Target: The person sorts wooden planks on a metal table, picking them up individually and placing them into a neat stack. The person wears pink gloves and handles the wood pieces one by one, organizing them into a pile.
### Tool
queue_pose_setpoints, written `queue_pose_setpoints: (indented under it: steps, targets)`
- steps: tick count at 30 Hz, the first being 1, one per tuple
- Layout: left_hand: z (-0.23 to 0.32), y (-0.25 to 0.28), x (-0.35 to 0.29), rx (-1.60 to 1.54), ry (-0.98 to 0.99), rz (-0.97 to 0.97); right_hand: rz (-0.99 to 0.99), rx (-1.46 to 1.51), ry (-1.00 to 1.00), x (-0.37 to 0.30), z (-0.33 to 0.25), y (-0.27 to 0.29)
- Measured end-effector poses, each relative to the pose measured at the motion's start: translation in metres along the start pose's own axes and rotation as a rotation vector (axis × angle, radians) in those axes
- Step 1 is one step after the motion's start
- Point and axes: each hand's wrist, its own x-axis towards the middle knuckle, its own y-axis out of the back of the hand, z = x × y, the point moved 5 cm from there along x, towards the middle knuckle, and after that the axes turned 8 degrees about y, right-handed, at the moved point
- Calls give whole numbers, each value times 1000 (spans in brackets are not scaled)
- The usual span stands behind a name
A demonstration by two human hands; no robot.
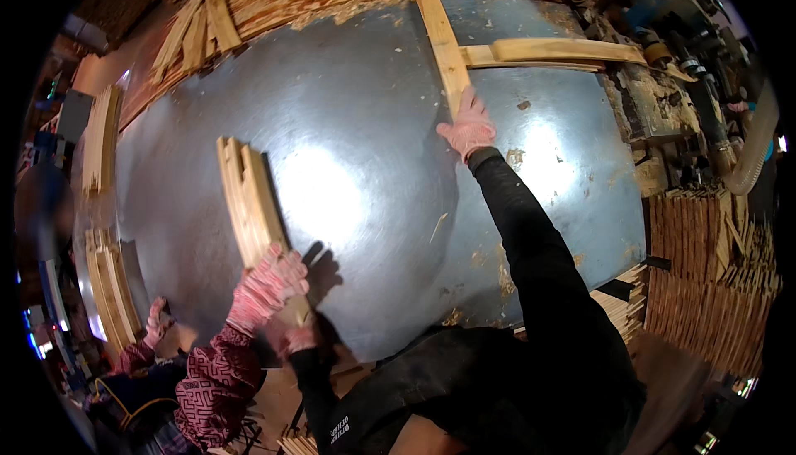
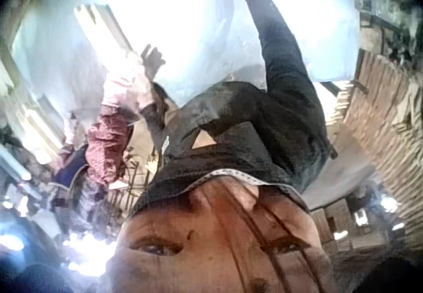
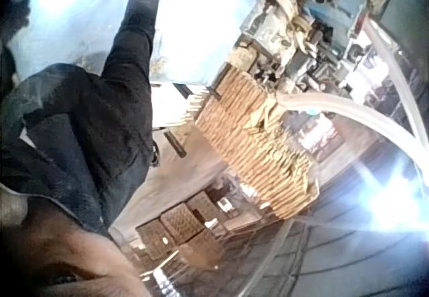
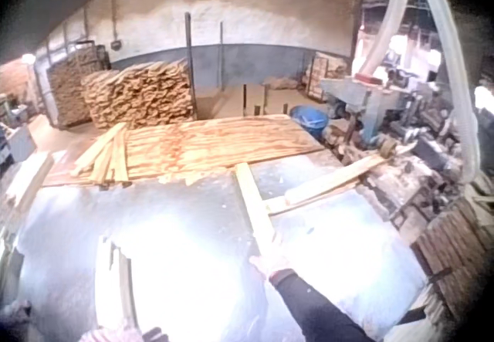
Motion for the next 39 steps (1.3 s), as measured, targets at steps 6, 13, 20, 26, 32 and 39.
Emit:
queue_pose_setpoints:
  steps: [6, 13, 20, 26, 32, 39]
  targets:
    - [37, 17, -31, -380, -386, 7, -313, 817, -96, -36, 13, -20]
    - [-81, -158, 120, -176, -95, 81, -535, 829, 270, -187, -51, -44]
    - [3, -203, 90, -727, -73, -494, 174, -247, 884, 67, 62, 67]
    - [-14, -183, 86, -814, -150, -356, -427, -302, 427, 227, 79, 31]
    - [-6, -147, 51, -577, -361, 7, -550, -392, 524, 164, 1, 10]
    - [8, -151, 21, -539, -516, 18, -597, -215, 841, -72, -36, -67]
